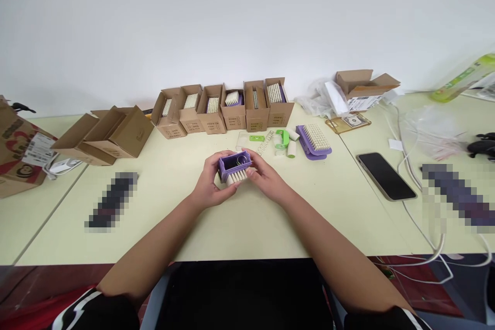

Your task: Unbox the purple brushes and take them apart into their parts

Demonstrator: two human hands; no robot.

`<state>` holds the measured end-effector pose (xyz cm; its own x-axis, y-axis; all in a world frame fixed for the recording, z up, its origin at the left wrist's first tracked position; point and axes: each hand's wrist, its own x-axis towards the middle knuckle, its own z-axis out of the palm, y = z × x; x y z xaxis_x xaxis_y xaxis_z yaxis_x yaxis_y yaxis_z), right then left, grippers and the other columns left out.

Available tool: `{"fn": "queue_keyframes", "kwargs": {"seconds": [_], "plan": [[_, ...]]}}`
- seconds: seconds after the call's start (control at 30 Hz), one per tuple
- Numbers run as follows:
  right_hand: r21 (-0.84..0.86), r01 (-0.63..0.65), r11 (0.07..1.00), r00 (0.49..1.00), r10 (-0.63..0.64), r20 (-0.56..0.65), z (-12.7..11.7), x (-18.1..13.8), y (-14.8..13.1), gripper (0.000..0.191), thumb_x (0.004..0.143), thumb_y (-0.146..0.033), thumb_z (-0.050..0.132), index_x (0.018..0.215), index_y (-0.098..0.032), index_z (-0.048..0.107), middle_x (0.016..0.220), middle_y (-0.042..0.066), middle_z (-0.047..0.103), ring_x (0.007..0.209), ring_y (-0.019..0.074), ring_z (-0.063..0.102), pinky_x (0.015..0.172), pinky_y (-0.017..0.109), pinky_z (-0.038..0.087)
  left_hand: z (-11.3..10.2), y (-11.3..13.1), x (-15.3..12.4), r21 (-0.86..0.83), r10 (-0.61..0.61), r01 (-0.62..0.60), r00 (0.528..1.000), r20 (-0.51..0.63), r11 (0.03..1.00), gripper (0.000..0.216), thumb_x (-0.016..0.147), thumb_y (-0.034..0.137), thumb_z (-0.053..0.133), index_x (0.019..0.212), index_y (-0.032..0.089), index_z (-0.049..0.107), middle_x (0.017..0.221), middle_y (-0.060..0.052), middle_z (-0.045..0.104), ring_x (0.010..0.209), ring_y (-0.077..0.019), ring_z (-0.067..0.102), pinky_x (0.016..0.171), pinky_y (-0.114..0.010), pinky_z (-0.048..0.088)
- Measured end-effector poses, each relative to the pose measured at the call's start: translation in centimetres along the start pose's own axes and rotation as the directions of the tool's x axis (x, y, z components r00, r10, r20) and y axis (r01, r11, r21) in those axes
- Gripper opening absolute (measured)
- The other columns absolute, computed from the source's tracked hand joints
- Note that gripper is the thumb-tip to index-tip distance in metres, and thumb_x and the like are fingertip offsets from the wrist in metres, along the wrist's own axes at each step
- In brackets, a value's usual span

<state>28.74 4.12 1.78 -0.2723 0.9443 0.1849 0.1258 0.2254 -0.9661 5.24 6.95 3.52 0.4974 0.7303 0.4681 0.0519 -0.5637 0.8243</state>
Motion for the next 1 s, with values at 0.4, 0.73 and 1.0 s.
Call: {"fn": "queue_keyframes", "kwargs": {"seconds": [0.4,0.73,1.0], "plan": [[-0.278,0.027,0.96,0.888,-0.151,-0.435,0.5,-0.6,-1.9,0.032,0.1,-0.054,0.073,0.123,-0.032,0.073,0.119,0.008,0.067,0.091,0.024,0.065,0.084,0.042,0.06,-0.1,-1.6,0.2,0.392,0.124,-0.145,0.989,0.079,0.908,0.065,0.095,0.033,0.08,0.154,0.026,0.053,0.162,-0.02,0.061,0.154,-0.0372,0.058,0.128,-0.06,0.045],[-0.136,-0.211,0.968,0.934,0.159,-0.32,-0.2,-0.2,-1.3,0.039,0.096,-0.062,0.073,0.105,-0.027,0.086,0.07,-0.001,0.058,0.07,0.0209,0.052,0.067,0.035,0.045,0.4,-1.7,0.6,0.516,0.05,-0.141,0.981,0.186,0.845,0.051,0.101,0.034,0.07,0.151,0.026,0.063,0.165,-0.018,0.06,0.158,-0.0401,0.054,0.131,-0.062,0.039],[-0.029,-0.258,0.966,0.942,0.244,-0.231,-0.5,0.3,-0.9,0.039,0.091,-0.061,0.077,0.096,-0.023,0.083,0.074,-0.002,0.063,0.067,0.0164,0.045,0.066,0.032,0.037,0.9,-2.3,0.3,0.651,0.137,-0.274,0.958,0.254,0.708,0.054,0.103,0.028,0.065,0.156,0.024,0.06,0.163,-0.017,0.063,0.153,-0.04,0.058,0.127,-0.06,0.044]]}}
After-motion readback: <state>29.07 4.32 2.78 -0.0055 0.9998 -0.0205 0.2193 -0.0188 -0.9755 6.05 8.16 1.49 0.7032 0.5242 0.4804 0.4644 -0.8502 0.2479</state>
